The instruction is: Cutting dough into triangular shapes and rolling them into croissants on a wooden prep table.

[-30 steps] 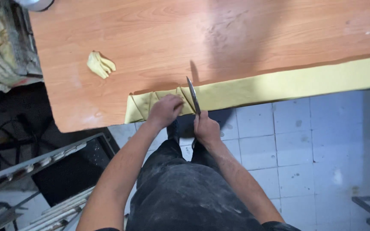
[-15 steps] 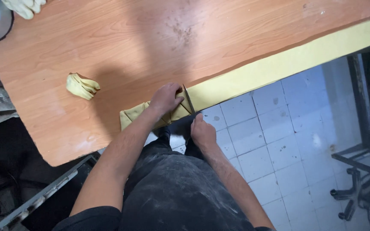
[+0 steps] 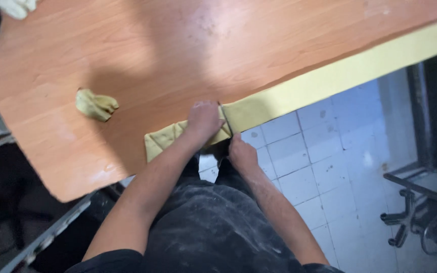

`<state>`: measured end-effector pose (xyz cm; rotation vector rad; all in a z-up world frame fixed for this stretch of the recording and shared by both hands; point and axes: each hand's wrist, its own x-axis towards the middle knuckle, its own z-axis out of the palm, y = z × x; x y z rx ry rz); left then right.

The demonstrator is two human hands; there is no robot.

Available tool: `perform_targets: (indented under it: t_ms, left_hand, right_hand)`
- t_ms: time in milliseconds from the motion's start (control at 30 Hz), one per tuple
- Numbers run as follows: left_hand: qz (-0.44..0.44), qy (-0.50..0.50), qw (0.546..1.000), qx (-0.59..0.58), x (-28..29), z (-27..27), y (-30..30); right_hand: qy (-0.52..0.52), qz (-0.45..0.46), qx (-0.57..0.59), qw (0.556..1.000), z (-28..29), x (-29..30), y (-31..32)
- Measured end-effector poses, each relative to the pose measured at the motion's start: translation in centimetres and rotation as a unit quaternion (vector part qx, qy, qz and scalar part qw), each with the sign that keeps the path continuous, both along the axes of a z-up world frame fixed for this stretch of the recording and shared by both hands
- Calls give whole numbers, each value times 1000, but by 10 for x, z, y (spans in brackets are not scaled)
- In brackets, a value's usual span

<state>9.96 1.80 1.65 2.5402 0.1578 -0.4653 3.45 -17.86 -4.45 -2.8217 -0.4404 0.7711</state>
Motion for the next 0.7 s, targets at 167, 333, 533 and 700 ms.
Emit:
perform_targets:
  t_ms: [167,333,533,700]
  left_hand:
    - [-37,60,995,73,-10,-16,-9]
    - [-40,102,994,32,26,-17,20]
    - [51,63,959,-271,9,-24,67]
    - [477,-165,662,-554,-22,4,126]
  right_hand:
    - [-27,-27,44,998,-11,-23,-9]
    - [-60,-46,86,993,-32,-7,-18]
    - [-138,-108,223,959,6,-18,-38]
    - [-44,-205,244,947,37,-24,-69]
